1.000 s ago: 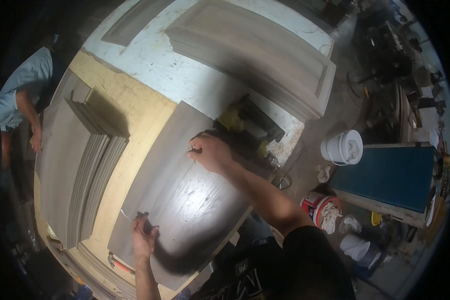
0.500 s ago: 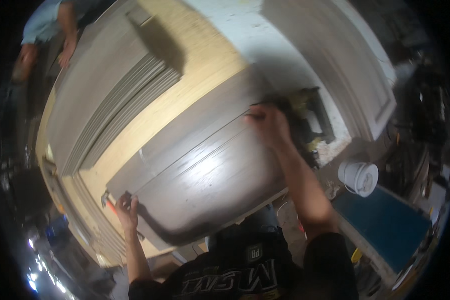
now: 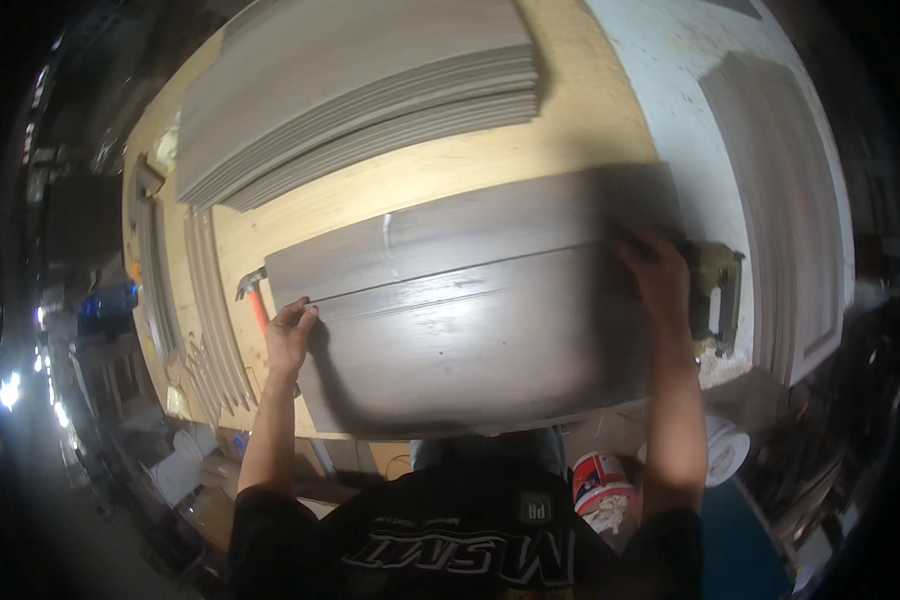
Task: Assembling wooden furniture panels using adhesive and a pneumatic nail gun.
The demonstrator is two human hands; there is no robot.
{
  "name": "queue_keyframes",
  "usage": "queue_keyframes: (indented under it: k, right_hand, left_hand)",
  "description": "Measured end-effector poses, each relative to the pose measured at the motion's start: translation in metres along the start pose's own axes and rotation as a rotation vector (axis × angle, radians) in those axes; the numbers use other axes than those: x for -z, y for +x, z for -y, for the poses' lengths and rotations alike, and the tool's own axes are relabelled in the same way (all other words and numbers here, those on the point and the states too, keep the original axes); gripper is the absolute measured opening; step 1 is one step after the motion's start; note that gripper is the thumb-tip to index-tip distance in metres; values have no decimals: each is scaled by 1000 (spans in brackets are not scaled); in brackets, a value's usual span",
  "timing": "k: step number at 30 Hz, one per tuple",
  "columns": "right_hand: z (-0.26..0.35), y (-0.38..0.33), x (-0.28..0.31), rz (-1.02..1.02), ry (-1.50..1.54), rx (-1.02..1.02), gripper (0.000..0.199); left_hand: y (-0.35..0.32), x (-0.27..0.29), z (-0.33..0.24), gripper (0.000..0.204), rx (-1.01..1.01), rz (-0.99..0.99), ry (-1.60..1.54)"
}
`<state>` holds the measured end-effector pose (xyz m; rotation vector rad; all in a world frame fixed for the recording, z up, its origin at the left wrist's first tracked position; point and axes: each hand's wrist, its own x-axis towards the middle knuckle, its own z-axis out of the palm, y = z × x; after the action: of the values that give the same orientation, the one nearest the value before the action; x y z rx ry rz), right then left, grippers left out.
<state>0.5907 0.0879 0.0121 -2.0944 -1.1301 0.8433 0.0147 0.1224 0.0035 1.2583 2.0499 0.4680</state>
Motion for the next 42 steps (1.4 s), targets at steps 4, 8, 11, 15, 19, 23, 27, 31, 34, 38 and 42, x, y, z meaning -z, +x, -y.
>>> queue_keyframes:
  k: [4, 8, 11, 15, 19, 23, 27, 31, 34, 38, 42]
  right_hand:
    - [21, -7, 4, 112, 85, -35, 41]
    - [27, -8, -12, 59, -205, -49, 38]
    - [11, -11, -9, 161, -259, 244, 36]
    - [-54, 7, 10, 71, -196, 120, 40]
    - [-69, -25, 13, -205, 156, 1, 42]
    - [-19, -102, -40, -448, 85, -14, 37]
    - [55, -177, -115, -361, 152, 44, 33]
    - [112, -237, -200, -56, 134, 100, 26]
    - [158, -277, -245, 173, -184, 473, 35]
    - [180, -324, -278, 296, -471, 608, 42]
    - [166, -346, -285, 296, -605, 650, 45]
  left_hand:
    - [-5, -2, 4, 37, 25, 3, -142]
    - [-5, 14, 23, 38, 67, -6, -74]
    - [-3, 18, 27, 40, 20, -8, 94]
    - [-36, 31, -5, 37, -77, -84, -100]
    - [-80, 82, 54, 26, -3, -301, -184]
    - [-120, 163, 190, 24, 194, -569, -28]
    - [-129, 197, 264, 24, 259, -561, -181]
    - [-118, 192, 253, 23, 176, -460, -311]
    - [-129, 175, 214, 20, 25, -315, -293]
    - [-141, 137, 165, 22, -471, -17, -83]
    - [-149, 74, 128, 47, -804, 163, 109]
